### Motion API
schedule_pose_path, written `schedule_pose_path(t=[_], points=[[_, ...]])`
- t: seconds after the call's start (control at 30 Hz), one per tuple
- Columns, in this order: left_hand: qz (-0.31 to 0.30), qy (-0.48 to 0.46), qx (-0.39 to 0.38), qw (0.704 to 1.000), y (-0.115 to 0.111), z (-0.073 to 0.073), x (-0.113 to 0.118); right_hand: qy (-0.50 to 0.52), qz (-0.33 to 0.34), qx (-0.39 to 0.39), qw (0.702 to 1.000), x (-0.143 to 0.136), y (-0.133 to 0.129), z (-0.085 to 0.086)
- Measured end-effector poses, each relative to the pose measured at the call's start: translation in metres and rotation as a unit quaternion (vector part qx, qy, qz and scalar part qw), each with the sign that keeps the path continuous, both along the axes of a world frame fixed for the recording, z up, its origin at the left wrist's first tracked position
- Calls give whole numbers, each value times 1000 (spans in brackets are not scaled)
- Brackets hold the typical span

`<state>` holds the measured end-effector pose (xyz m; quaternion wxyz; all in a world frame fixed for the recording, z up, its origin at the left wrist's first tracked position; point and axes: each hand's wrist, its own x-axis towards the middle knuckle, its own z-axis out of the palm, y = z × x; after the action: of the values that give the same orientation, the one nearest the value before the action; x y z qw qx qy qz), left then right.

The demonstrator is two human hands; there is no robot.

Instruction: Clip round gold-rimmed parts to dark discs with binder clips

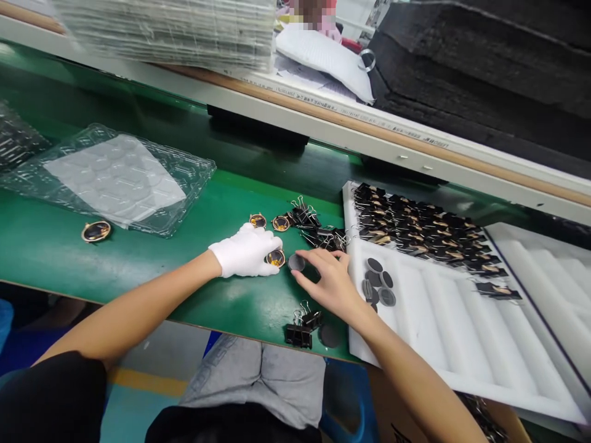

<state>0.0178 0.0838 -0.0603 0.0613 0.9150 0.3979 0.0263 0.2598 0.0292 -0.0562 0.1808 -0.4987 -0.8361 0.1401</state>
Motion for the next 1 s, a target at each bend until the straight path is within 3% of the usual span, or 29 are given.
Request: schedule_pose_path(t=[0.2,0.4,0.63,0.7,0.87,1.0], points=[[7,-27,-11,1000,-2,2,5,14,28,-19,999,-2,-2,1],[13,-110,-94,989,-3,1,2,8,20,7,1000,0,-2,3],[68,-199,-155,965,-9,1,11,19,24,52,998,-1,-4,1],[91,-249,-210,941,-11,2,14,28,23,71,997,-2,-5,2],[84,-377,-403,830,-15,3,19,29,7,95,995,-1,-5,3],[42,-417,-426,802,-17,-1,20,37,-6,109,993,1,-5,1]])
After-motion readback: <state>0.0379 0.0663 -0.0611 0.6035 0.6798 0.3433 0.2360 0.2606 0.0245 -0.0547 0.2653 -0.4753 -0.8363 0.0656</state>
